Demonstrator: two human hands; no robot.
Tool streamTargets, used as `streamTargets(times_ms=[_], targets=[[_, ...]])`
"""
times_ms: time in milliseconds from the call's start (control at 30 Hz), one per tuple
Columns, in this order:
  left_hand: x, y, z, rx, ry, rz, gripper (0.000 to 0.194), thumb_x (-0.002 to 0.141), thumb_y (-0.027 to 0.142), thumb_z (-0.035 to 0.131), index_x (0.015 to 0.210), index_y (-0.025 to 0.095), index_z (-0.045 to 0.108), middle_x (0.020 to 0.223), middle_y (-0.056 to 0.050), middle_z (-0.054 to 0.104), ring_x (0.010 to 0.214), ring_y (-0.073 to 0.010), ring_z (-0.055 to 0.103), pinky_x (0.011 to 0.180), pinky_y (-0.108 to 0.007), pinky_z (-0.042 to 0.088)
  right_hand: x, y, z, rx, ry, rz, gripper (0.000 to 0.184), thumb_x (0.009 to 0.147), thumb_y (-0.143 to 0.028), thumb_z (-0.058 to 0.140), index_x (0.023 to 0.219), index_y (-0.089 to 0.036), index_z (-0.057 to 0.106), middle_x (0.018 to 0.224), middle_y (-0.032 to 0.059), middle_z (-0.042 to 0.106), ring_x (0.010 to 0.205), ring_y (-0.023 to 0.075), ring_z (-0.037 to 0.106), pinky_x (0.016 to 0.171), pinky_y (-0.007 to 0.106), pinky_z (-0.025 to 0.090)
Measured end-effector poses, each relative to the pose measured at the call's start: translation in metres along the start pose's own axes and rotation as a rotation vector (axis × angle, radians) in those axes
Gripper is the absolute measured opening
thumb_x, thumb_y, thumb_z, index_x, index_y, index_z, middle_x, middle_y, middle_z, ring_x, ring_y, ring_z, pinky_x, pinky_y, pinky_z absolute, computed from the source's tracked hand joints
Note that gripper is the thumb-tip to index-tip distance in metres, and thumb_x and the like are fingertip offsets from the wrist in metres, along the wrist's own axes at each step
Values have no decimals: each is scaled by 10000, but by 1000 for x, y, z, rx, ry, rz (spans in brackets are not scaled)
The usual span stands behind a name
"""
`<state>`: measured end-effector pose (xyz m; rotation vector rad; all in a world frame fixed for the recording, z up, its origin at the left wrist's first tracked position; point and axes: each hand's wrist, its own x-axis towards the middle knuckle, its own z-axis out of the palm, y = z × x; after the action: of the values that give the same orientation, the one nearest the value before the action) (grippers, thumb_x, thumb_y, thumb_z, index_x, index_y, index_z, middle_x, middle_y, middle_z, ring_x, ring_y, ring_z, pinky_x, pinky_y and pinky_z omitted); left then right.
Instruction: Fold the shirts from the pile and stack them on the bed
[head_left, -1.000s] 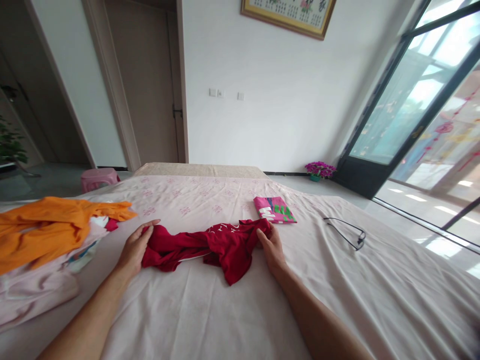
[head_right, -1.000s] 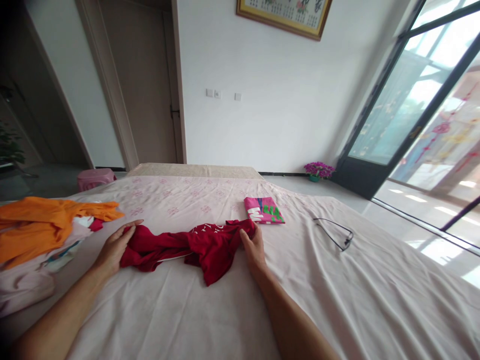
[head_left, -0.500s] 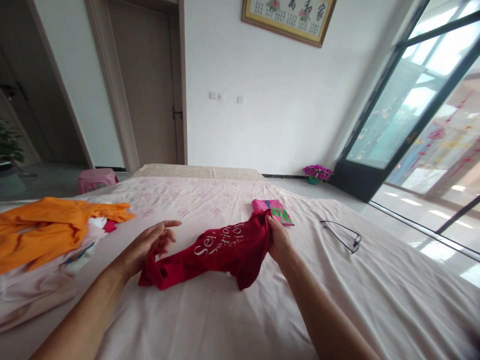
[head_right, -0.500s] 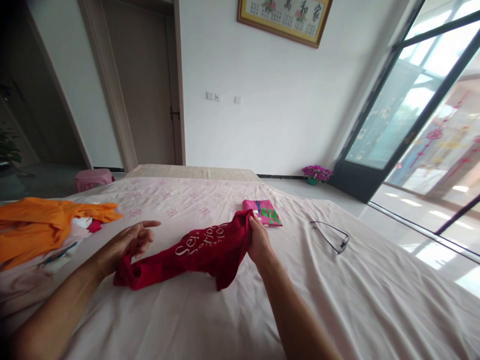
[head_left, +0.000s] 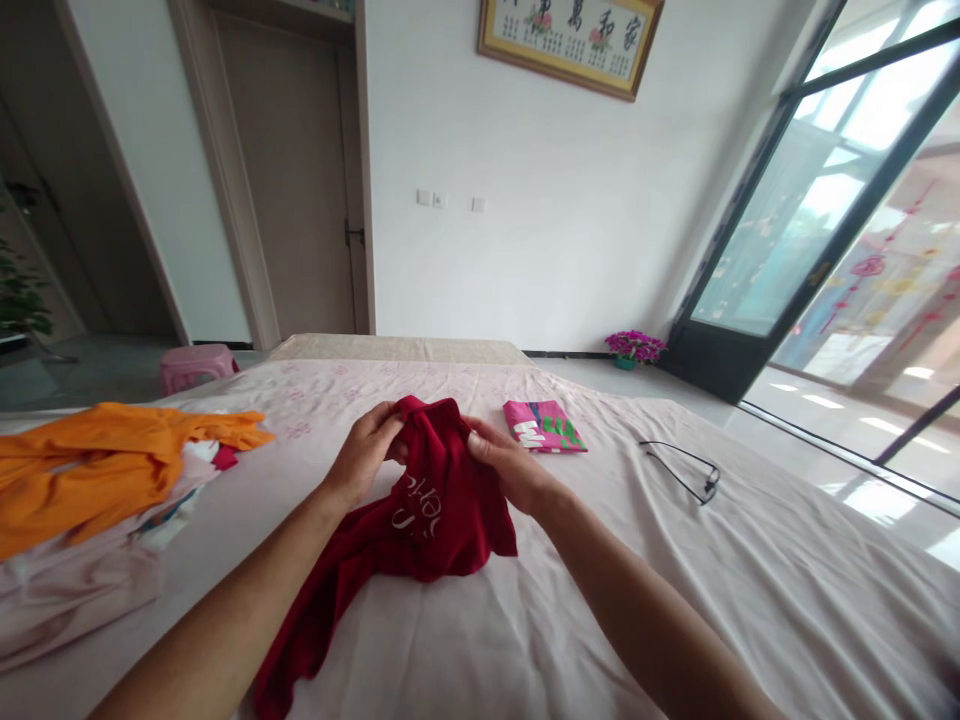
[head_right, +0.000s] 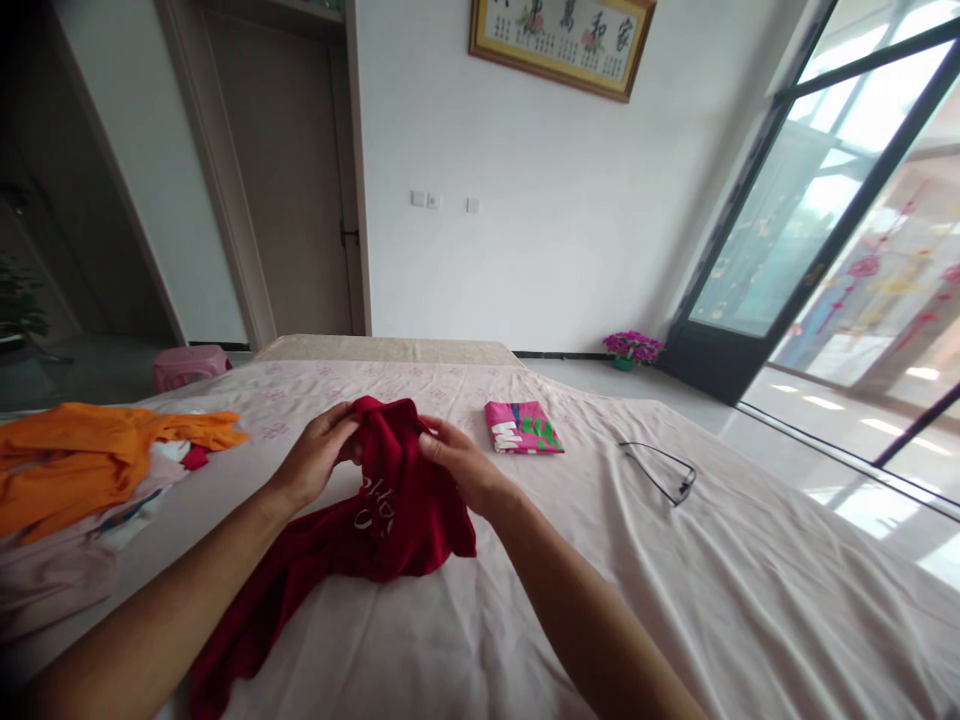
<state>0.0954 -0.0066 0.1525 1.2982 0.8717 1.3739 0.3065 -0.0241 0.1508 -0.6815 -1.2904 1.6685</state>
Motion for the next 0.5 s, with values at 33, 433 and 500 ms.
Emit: streamTargets(times_ms=[33, 433, 500], targets=[[1, 1, -4, -69, 47, -2, 287, 762, 432, 705, 866, 187, 596, 634, 60, 587, 513, -85, 538, 510, -201, 454, -5, 9, -3, -87, -50, 62, 519, 701, -386, 832, 1149, -210, 639, 1002, 20, 713, 941, 204, 659, 841, 323, 520], [-27, 67, -123, 339, -54, -123, 452, 638, 311, 837, 1034, 246, 630, 778, 42, 636, 617, -106, 544, 504, -185, 414, -24, -43, -36, -147, 171, -2, 268, 720, -368, 789, 850, -191, 635, 742, -10, 655, 615, 107, 574, 582, 205, 449], [-24, 68, -133, 498, -41, -115, 425, 671, 347, 807, 1046, 246, 635, 763, 33, 644, 616, -123, 559, 512, -201, 430, -9, -60, -40, -162, 186, -39, 244, 726, -349, 778, 858, -204, 632, 755, -12, 656, 617, 105, 578, 587, 204, 463]])
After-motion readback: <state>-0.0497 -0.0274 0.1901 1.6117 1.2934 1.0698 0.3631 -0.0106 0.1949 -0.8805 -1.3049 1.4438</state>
